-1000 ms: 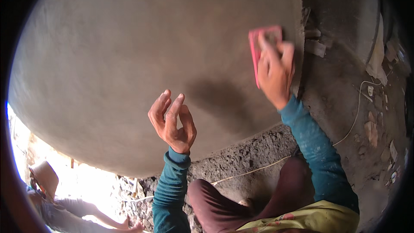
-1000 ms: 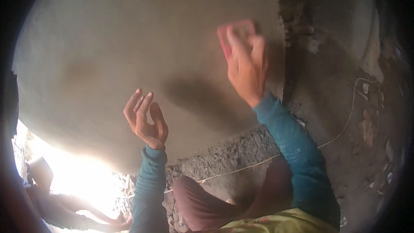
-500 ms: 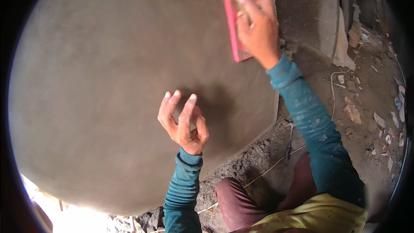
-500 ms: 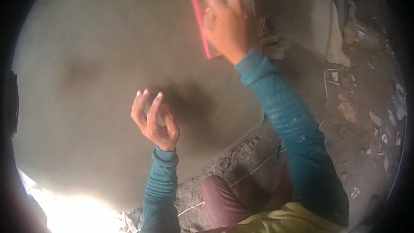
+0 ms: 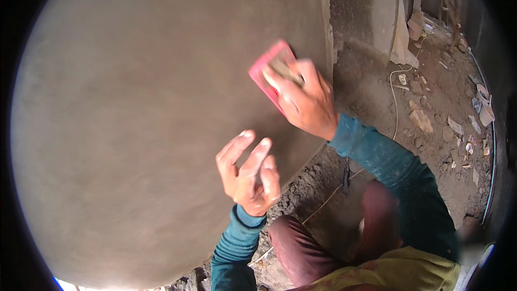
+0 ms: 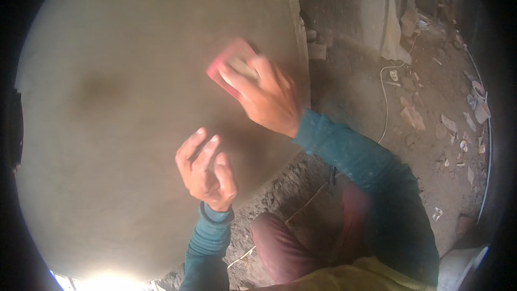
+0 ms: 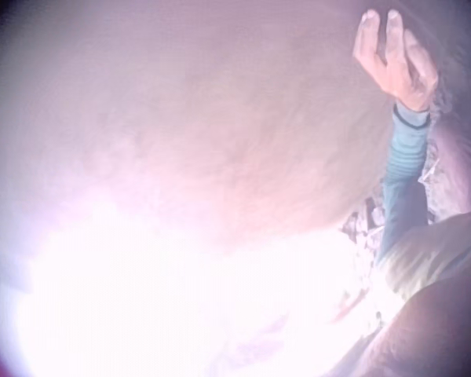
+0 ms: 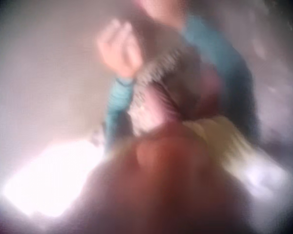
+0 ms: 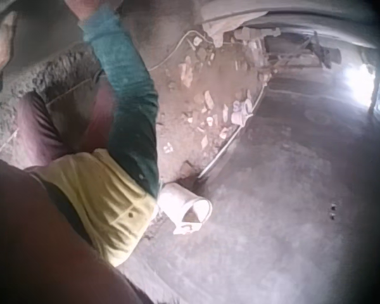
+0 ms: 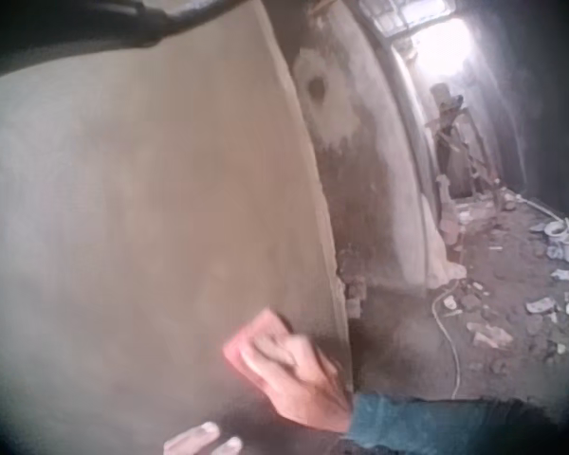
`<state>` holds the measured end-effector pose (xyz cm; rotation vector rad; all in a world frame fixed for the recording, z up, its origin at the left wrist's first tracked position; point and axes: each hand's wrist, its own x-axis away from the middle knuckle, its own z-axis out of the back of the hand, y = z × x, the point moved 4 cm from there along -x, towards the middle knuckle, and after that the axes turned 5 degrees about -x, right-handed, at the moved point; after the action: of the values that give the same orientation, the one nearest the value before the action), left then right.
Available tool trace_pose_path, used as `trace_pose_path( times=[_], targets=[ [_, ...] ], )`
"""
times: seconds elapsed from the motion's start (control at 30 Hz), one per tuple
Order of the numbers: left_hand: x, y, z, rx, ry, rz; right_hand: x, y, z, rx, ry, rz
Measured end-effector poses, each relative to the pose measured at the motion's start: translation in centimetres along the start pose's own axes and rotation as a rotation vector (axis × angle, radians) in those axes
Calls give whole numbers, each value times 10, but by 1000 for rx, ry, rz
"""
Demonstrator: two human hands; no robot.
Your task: The person walks through a cluttered construction area, picks up a pink sanding block, and smooths a freshly plastered wall surface. The person uses the sanding block with consistent strokes along the wall while occasionally touching the surface with the other hand.
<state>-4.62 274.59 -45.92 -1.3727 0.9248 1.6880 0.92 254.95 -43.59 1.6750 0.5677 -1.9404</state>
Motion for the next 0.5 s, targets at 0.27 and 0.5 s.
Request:
trace_pose_path(
  times=[0.27,0.5],
  targets=[
    [29,38,-56,193,-85,55,-34,72,41,179,63,-149],
    [57,79,-84,82,86,186,39,46,52,101,-215,140]
  ],
)
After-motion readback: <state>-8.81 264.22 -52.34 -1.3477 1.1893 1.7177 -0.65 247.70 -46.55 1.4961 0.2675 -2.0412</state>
